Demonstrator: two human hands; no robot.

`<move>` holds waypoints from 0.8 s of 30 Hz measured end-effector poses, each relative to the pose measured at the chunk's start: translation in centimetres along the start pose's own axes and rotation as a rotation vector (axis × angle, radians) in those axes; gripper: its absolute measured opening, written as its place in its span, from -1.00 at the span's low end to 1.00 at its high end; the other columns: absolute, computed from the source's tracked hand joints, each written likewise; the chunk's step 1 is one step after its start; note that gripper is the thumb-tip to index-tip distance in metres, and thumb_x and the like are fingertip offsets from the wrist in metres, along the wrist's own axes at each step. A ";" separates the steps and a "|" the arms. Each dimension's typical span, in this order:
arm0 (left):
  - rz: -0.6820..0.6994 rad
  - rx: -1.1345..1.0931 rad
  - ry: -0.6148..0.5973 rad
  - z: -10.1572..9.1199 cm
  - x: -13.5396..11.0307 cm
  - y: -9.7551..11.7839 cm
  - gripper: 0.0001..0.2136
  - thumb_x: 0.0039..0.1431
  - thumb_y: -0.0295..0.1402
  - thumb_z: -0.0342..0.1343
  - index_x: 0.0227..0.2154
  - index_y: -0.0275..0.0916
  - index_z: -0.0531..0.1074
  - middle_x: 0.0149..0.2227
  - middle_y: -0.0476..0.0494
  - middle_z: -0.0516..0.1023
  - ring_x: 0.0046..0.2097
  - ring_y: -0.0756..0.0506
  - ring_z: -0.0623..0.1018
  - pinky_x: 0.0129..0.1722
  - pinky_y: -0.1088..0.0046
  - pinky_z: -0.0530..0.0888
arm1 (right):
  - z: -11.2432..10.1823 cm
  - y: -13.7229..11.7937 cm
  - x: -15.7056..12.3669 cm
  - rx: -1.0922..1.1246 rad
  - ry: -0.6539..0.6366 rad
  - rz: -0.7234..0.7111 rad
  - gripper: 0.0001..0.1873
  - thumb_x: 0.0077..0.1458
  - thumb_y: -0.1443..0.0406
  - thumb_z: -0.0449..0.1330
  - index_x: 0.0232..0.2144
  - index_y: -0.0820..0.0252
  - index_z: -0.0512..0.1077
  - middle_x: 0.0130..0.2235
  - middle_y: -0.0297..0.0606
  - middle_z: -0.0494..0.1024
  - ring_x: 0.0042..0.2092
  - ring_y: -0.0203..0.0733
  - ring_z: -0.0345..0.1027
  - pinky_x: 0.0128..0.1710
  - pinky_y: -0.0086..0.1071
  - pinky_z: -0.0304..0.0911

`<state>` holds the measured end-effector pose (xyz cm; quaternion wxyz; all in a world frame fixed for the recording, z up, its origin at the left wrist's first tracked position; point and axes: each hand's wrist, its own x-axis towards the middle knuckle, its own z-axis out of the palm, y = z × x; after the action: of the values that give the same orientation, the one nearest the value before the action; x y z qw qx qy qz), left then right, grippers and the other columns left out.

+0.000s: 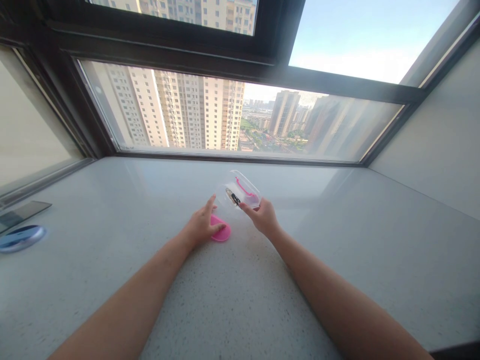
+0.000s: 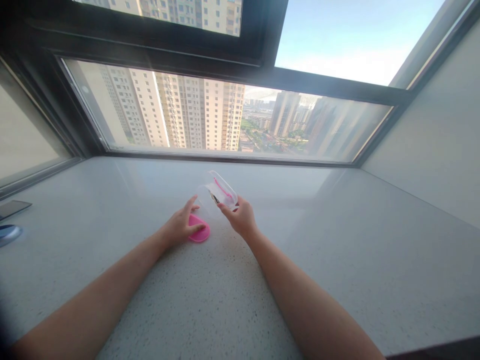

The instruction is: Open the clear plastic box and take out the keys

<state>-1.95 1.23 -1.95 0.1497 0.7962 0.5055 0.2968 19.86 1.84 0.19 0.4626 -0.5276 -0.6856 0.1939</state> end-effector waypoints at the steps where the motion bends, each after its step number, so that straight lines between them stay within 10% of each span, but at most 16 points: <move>1: 0.004 0.011 0.002 0.0 0.0 0.0 -0.20 -0.07 -0.17 0.19 0.19 -0.35 -0.03 -0.02 -0.41 0.44 0.01 -0.25 0.44 0.00 0.17 0.34 | 0.0 -0.1 -0.1 -0.011 0.002 -0.011 -0.53 -0.07 0.00 0.17 -0.27 0.27 0.48 -0.44 -0.27 0.54 -0.48 -0.25 0.34 -0.49 -0.43 0.21; 24: 0.139 0.139 0.010 -0.5 0.1 1.3 -0.77 -0.04 -0.29 0.16 -0.27 -0.17 0.55 -0.24 -0.16 0.55 -0.16 -0.18 0.49 -0.10 0.28 0.38 | 0.7 0.0 -0.1 -0.128 -0.011 -0.330 -0.42 -0.11 0.23 0.26 0.02 0.19 0.33 -0.10 -0.12 0.47 -0.21 -0.08 0.30 -0.27 -0.23 0.33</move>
<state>-1.33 0.76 -0.83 0.0705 0.8365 0.4691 0.2744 19.33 1.88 -0.23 0.4497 -0.4353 -0.7764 0.0741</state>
